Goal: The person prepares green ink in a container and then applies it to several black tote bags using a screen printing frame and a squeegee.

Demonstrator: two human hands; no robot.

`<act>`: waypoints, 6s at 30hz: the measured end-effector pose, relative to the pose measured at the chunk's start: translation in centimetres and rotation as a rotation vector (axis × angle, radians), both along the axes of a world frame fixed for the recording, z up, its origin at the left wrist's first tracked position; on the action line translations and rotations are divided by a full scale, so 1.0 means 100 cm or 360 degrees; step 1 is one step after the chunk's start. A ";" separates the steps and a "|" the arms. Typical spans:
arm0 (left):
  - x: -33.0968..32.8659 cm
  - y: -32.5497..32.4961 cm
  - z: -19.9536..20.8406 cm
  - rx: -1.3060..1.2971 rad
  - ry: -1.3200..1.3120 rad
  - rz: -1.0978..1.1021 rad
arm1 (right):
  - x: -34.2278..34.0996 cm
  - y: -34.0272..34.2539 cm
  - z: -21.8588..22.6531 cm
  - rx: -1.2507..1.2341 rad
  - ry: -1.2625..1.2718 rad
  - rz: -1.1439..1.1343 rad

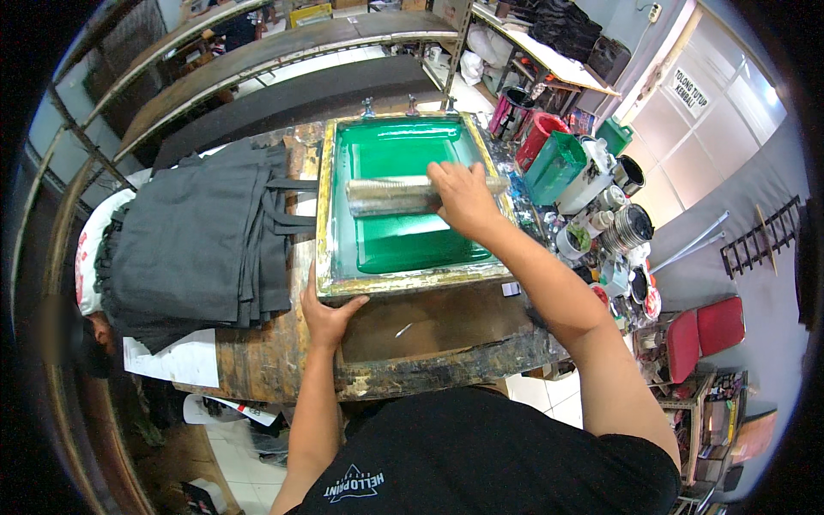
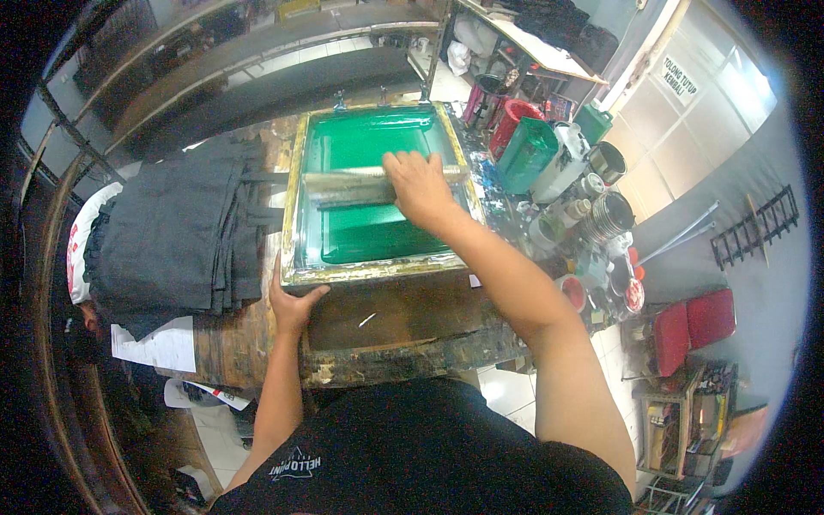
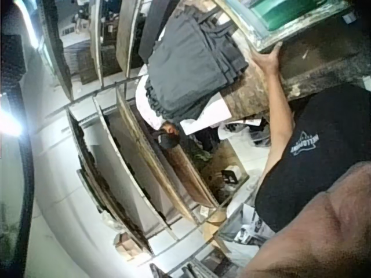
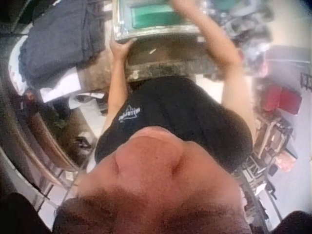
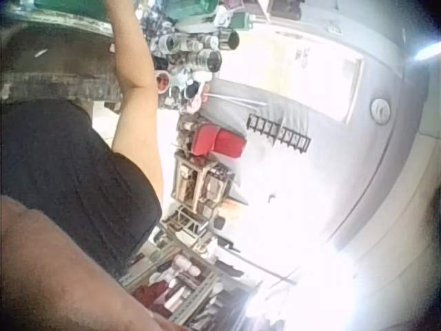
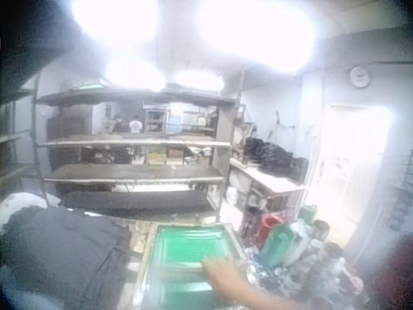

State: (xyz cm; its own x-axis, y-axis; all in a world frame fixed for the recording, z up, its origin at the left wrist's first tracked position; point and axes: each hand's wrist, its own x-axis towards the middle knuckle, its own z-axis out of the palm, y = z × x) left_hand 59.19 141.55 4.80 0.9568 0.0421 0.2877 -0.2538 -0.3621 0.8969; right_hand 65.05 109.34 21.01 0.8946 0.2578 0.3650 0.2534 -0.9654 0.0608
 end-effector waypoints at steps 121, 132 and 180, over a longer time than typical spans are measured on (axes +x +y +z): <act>0.002 0.000 0.036 0.0929 0.0038 -0.0023 | -0.134 0.014 -0.071 0.0388 -0.0024 -0.0049; -0.002 0.006 0.031 0.0341 0.0103 0.0056 | -0.121 0.009 -0.025 0.0356 -0.0029 0.0047; 0.039 -0.038 0.035 0.1296 0.0257 0.0332 | 0.050 -0.013 0.225 0.0107 -0.0156 -0.0039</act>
State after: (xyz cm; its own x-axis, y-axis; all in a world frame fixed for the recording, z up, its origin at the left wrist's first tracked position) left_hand 63.13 137.80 8.33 0.9843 0.0611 0.1655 -0.0019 -0.9344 0.3562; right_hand 70.08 108.01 43.49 0.8594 0.2081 0.4670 0.2255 -0.9741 0.0191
